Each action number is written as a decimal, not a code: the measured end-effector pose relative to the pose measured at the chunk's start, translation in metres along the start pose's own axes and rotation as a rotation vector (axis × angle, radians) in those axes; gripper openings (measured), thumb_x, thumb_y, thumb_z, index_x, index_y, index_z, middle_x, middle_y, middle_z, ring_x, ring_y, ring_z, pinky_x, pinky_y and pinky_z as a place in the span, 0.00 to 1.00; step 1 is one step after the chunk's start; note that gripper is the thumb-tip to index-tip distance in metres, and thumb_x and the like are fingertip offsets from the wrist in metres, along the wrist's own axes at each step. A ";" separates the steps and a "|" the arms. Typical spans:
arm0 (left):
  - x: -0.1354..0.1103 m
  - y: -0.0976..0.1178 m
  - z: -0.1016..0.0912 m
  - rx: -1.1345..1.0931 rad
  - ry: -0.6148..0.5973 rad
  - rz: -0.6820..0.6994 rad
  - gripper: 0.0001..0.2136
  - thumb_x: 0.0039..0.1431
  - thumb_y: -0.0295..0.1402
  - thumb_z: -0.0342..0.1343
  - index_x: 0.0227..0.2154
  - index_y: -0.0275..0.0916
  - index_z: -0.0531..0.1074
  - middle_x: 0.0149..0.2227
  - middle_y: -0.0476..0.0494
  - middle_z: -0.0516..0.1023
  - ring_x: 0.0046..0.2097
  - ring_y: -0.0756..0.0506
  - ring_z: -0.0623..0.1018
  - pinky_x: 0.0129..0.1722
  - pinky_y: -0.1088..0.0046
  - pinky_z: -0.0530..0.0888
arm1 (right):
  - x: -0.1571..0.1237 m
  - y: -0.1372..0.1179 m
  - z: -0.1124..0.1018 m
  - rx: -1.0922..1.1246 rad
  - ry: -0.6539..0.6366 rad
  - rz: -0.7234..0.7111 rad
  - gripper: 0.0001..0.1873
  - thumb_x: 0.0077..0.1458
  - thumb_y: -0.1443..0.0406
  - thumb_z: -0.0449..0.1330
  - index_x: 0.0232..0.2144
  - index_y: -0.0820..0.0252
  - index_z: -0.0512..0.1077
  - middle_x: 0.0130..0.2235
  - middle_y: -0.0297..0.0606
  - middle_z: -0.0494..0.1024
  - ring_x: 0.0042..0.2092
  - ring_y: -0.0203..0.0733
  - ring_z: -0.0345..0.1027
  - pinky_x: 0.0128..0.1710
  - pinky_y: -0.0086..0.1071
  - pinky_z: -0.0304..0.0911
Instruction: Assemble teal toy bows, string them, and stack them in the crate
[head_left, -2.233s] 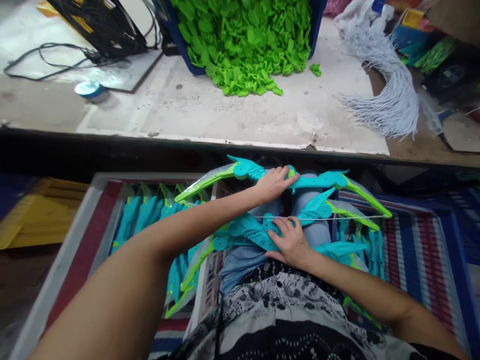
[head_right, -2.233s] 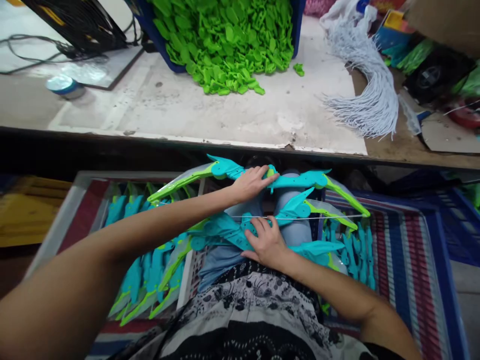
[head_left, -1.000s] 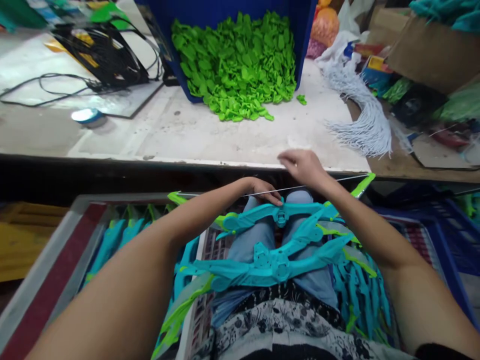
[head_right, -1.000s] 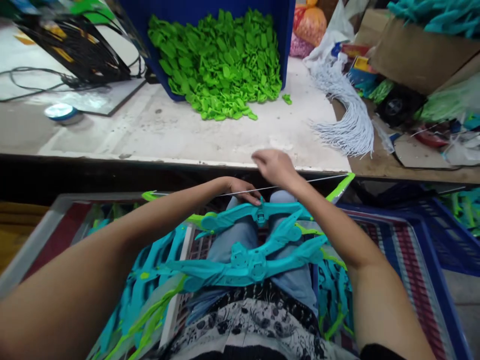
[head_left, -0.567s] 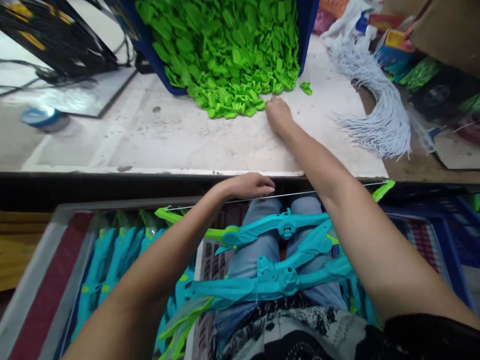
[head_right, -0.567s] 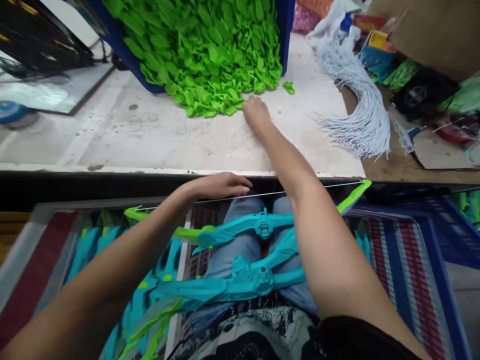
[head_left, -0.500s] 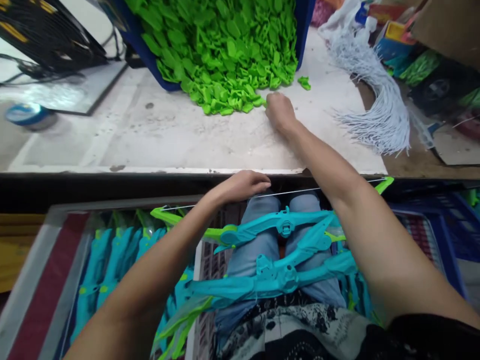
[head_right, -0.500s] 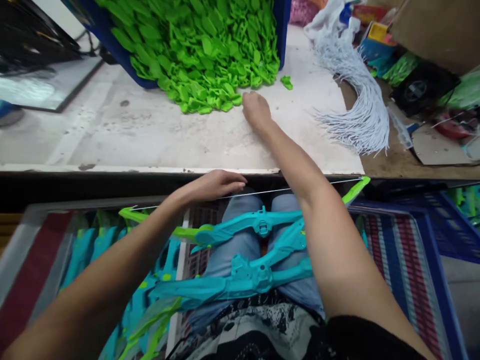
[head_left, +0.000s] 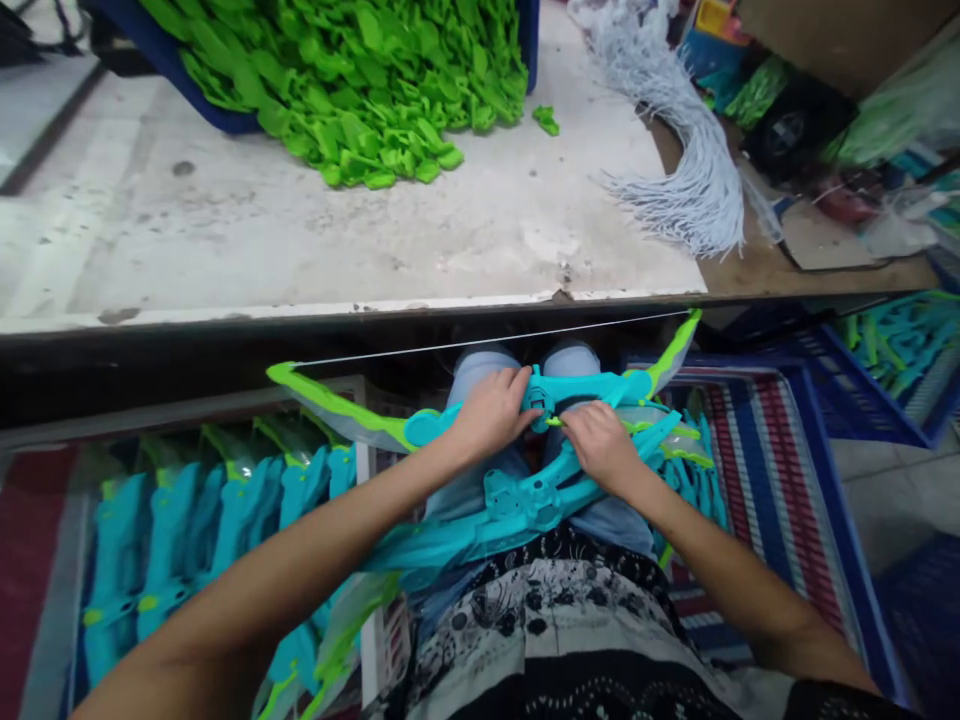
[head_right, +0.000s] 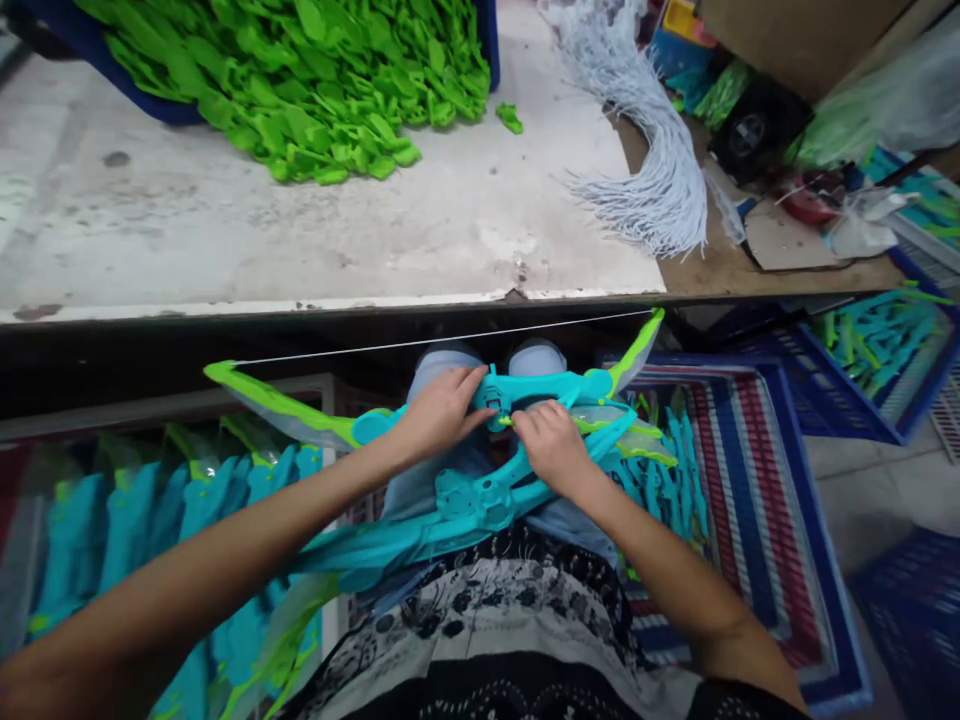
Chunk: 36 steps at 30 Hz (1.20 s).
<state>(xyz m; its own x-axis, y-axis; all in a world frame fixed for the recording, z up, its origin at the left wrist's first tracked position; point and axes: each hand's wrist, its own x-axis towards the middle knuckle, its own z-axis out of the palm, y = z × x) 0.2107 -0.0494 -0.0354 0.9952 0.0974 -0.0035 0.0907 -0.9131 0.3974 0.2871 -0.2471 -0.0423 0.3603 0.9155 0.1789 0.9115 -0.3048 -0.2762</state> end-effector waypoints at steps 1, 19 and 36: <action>0.010 -0.001 0.001 -0.011 -0.097 -0.048 0.24 0.60 0.41 0.55 0.54 0.29 0.69 0.47 0.29 0.77 0.48 0.36 0.77 0.46 0.61 0.73 | -0.007 0.000 0.002 -0.056 -0.045 -0.006 0.18 0.68 0.64 0.45 0.40 0.63 0.75 0.32 0.43 0.77 0.36 0.44 0.68 0.43 0.39 0.60; 0.045 -0.010 0.005 -0.638 -0.364 -0.344 0.19 0.51 0.54 0.50 0.23 0.41 0.66 0.25 0.50 0.69 0.31 0.47 0.69 0.27 0.73 0.61 | 0.025 -0.004 0.019 0.483 0.165 0.585 0.16 0.58 0.60 0.53 0.40 0.59 0.78 0.37 0.41 0.81 0.37 0.45 0.73 0.40 0.35 0.67; 0.042 -0.017 0.006 -0.699 -0.361 -0.243 0.21 0.45 0.55 0.56 0.23 0.40 0.67 0.25 0.51 0.69 0.31 0.47 0.69 0.29 0.74 0.61 | 0.031 -0.014 0.023 0.491 0.118 0.793 0.23 0.57 0.59 0.56 0.52 0.64 0.68 0.20 0.30 0.70 0.28 0.43 0.68 0.32 0.33 0.61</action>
<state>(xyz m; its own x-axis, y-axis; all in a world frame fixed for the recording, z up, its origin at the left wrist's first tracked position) 0.2515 -0.0322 -0.0476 0.9116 0.0182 -0.4106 0.3806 -0.4146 0.8266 0.2808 -0.2080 -0.0542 0.8825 0.4474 -0.1447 0.2154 -0.6582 -0.7214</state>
